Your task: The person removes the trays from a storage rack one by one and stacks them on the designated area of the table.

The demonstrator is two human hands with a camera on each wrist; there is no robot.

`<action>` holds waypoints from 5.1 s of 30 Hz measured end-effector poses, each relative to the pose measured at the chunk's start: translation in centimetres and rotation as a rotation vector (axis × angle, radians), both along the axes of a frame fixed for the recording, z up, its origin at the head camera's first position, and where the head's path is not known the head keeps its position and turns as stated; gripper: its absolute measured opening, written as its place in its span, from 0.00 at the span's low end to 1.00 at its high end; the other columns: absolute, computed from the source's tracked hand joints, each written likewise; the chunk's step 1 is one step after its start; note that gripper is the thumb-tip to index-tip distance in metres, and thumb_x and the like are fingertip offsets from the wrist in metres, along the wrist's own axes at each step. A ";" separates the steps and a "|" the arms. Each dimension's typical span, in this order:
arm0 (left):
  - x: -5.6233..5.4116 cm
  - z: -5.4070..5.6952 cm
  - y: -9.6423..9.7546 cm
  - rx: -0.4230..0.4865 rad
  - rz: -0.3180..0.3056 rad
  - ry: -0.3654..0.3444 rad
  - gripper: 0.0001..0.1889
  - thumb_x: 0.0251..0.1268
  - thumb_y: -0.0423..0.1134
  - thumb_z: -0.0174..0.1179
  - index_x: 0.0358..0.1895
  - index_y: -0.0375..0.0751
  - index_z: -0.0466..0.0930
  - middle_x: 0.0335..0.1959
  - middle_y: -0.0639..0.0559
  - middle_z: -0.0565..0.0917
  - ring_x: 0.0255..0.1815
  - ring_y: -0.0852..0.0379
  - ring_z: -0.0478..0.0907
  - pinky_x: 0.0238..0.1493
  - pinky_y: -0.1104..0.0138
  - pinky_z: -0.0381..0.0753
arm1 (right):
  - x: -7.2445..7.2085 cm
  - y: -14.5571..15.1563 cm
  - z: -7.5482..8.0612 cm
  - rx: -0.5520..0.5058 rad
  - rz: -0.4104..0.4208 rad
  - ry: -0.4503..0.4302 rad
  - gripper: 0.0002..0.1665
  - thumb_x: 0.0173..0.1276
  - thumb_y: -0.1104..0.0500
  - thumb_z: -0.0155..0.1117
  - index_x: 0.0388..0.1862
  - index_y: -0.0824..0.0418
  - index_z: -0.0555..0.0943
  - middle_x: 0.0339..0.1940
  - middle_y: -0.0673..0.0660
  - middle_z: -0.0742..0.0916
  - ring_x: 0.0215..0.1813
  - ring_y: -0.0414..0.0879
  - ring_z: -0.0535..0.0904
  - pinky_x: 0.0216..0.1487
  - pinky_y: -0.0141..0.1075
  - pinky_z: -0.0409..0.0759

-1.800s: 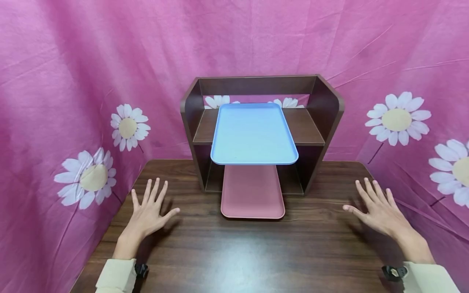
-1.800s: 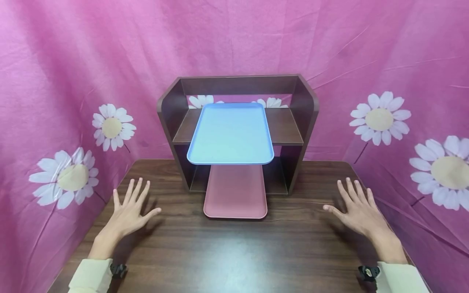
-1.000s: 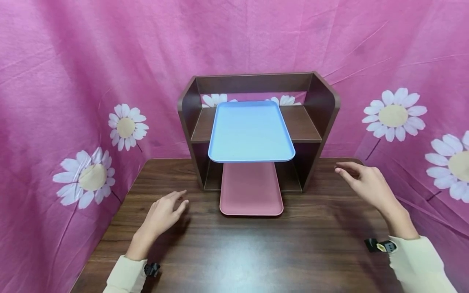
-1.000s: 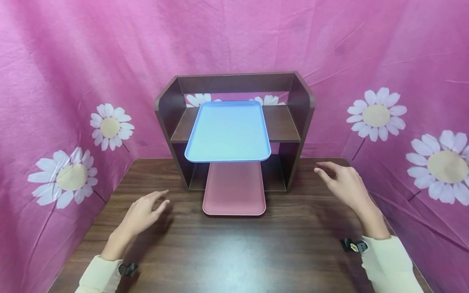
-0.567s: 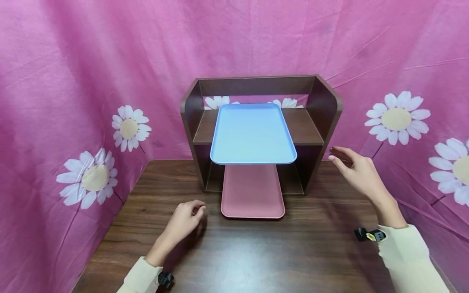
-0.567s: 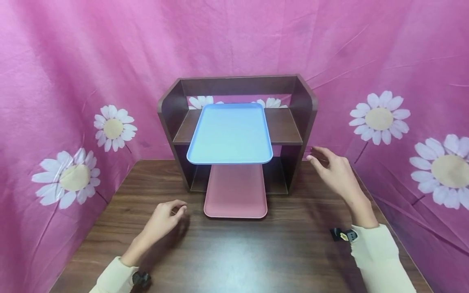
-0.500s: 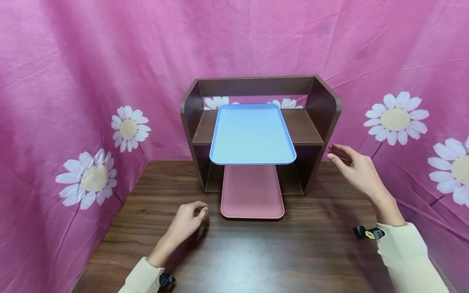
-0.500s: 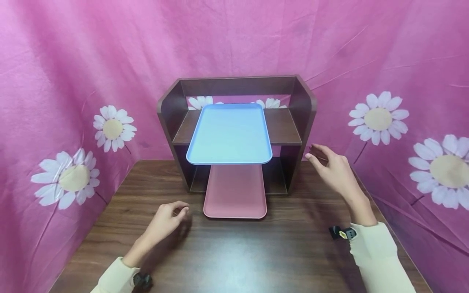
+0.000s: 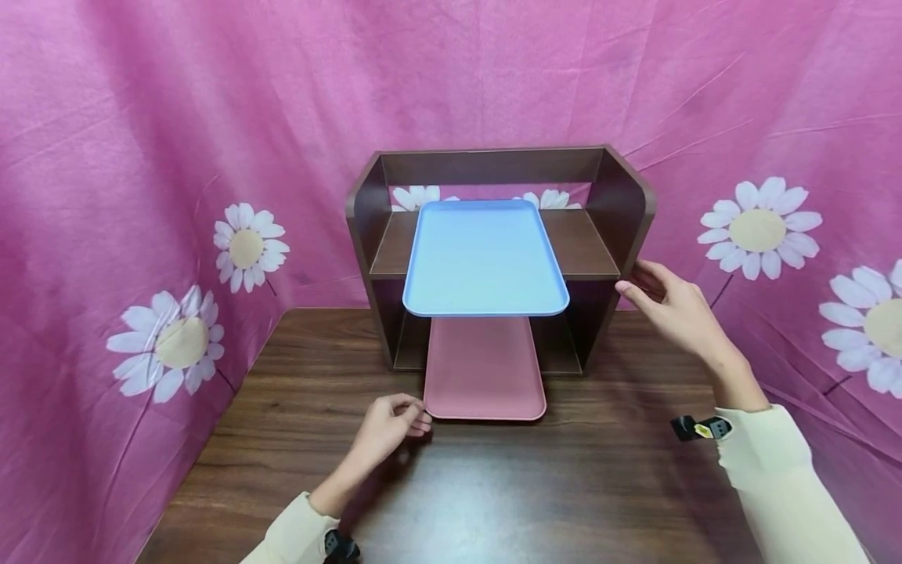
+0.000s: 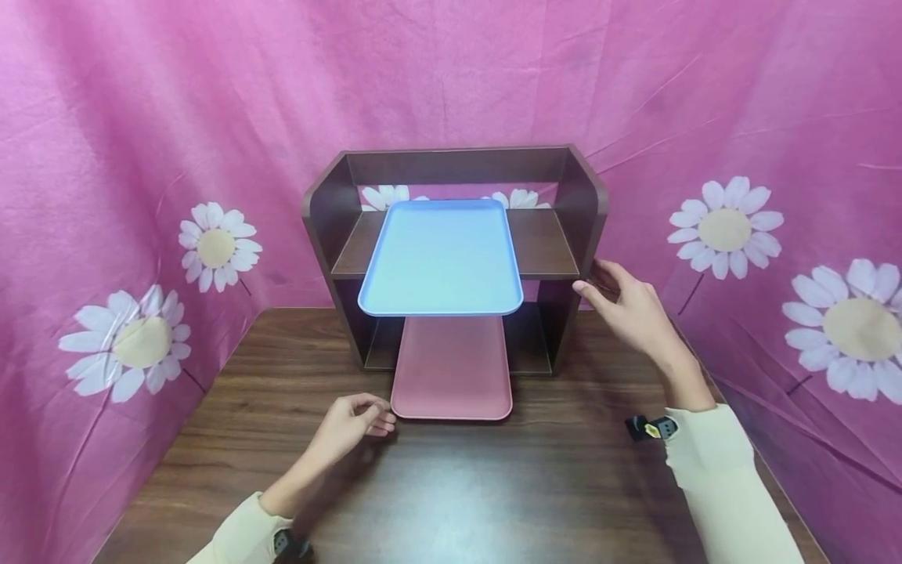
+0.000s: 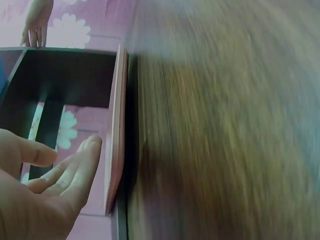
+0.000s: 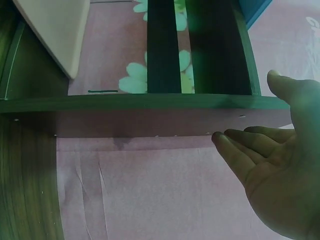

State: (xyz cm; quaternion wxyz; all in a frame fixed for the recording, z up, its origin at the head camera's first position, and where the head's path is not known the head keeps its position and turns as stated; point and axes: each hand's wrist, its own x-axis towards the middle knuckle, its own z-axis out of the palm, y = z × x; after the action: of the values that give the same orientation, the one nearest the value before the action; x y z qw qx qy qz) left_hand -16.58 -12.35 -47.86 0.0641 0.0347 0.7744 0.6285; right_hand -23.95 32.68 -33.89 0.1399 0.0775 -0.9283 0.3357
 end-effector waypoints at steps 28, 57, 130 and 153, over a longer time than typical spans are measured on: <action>0.6 -1.3 3.6 0.460 -0.134 -0.348 0.21 0.78 0.29 0.49 0.62 0.09 0.70 0.58 0.18 0.83 0.56 0.36 0.89 0.61 0.53 0.88 | -2.1 -2.6 -0.2 -0.005 -0.072 0.101 0.36 0.72 0.39 0.73 0.64 0.64 0.76 0.53 0.72 0.89 0.51 0.60 0.83 0.45 0.35 0.73; 0.4 -3.7 7.6 0.871 -0.028 -0.519 0.15 0.86 0.30 0.41 0.63 0.20 0.63 0.77 0.14 0.58 0.82 0.27 0.59 0.82 0.47 0.66 | -1.9 -3.6 0.0 -0.054 -0.143 0.087 0.33 0.73 0.41 0.71 0.60 0.66 0.77 0.45 0.73 0.91 0.33 0.41 0.83 0.39 0.36 0.75; 0.2 -1.2 7.5 1.029 0.511 -0.242 0.05 0.73 0.24 0.60 0.47 0.30 0.81 0.37 0.47 0.90 0.48 0.50 0.88 0.64 0.53 0.87 | -2.0 -3.4 -0.1 -0.103 -0.150 0.047 0.39 0.73 0.40 0.72 0.66 0.69 0.75 0.60 0.74 0.87 0.51 0.63 0.86 0.51 0.46 0.76; -1.2 -1.1 4.7 0.979 0.446 -0.185 0.07 0.74 0.25 0.57 0.40 0.37 0.82 0.31 0.50 0.91 0.36 0.57 0.91 0.42 0.64 0.93 | -1.9 -3.4 -0.3 -0.139 -0.167 0.031 0.42 0.71 0.39 0.74 0.69 0.66 0.73 0.58 0.72 0.89 0.28 0.25 0.78 0.40 0.27 0.73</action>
State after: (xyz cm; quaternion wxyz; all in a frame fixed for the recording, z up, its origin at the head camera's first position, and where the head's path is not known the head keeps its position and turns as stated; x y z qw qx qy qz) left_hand -17.79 -7.65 -48.96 -0.0264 -0.1602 0.3711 0.9143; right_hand -25.89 29.28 -34.18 0.1865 -0.0048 -0.9037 0.3855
